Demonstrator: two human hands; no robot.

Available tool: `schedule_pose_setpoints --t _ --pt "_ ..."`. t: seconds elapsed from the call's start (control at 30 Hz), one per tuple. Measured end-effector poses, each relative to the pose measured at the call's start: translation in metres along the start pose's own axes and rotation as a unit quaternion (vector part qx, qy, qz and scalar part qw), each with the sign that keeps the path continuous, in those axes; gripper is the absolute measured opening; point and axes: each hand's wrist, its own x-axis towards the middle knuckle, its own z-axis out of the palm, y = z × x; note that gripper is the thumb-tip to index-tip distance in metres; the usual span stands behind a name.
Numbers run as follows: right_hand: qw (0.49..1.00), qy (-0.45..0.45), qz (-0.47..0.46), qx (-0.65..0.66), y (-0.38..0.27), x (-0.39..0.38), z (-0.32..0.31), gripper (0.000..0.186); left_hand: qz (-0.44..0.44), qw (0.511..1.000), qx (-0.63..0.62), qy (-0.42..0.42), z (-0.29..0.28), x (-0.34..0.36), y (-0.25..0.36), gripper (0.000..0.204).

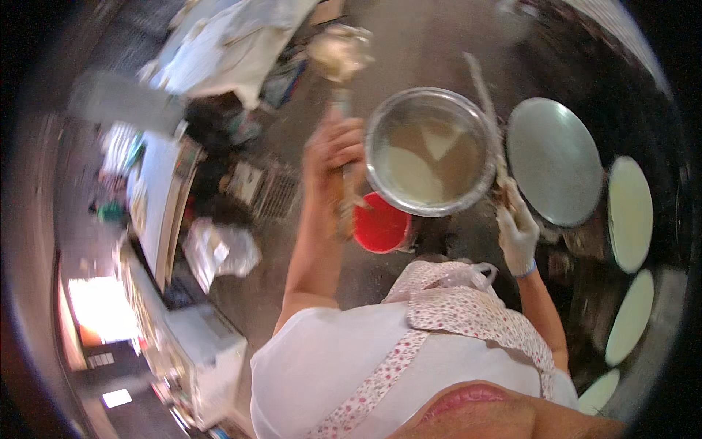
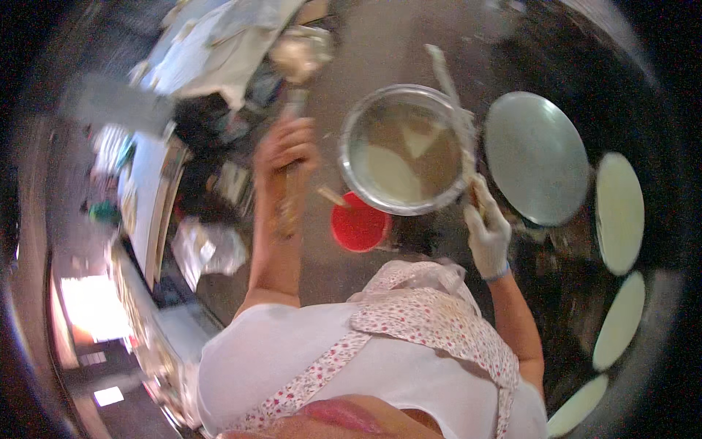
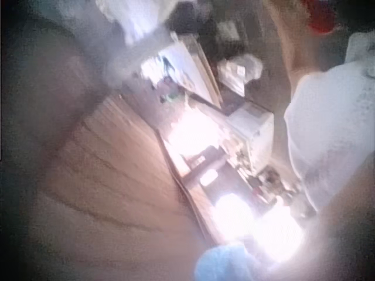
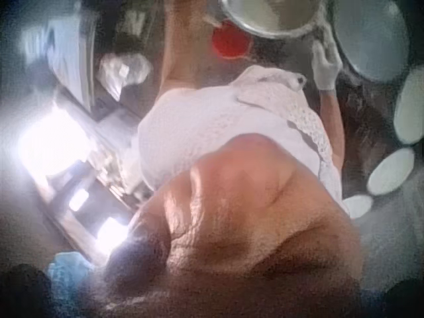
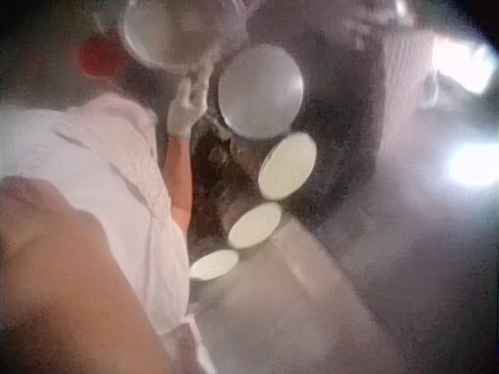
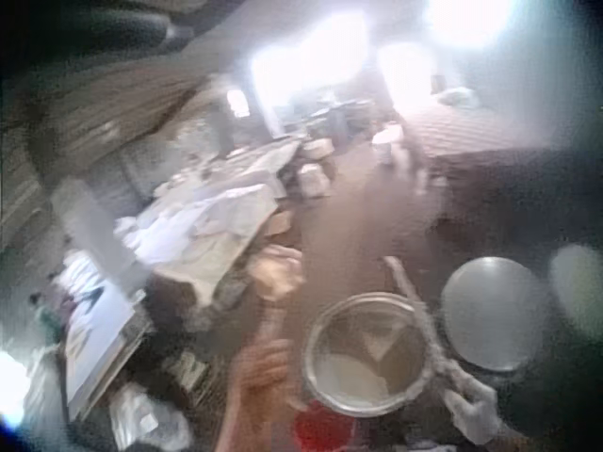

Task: The person pours batter onto multiple hot flat pans and spreads it into thin circular crepes using a ladle and a wooden spreader. They repeatedly flip and remove finished crepes, stacking them on a nearby surface while continuing to cook new ones.

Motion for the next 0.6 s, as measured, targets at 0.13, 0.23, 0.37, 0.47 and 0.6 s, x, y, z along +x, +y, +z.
schedule_pose_setpoints --t 0.13,0.23,0.37,0.47,0.6 --pt "1.000 -0.021 -0.006 0.010 0.012 -0.007 0.001 0.054 0.048 0.988 -0.055 0.138 -0.063 0.014 0.017 0.014" --pt "1.000 0.007 0.008 -0.003 0.022 -0.009 -0.011 0.053 -0.006 0.983 -0.124 0.135 -0.076 0.027 0.003 0.016" --pt "0.994 0.067 -0.068 -0.058 0.018 -0.010 -0.036 0.054 0.048 0.956 0.234 0.172 -0.041 0.047 -0.074 0.013" --pt "0.966 0.112 -0.143 -0.182 0.015 -0.007 -0.062 0.056 -0.142 0.968 0.203 0.039 -0.073 0.074 -0.107 0.015" --pt "0.975 0.182 -0.041 -0.125 -0.006 -0.013 -0.095 0.064 -0.321 0.868 -0.375 0.057 -0.091 0.129 -0.142 0.034"
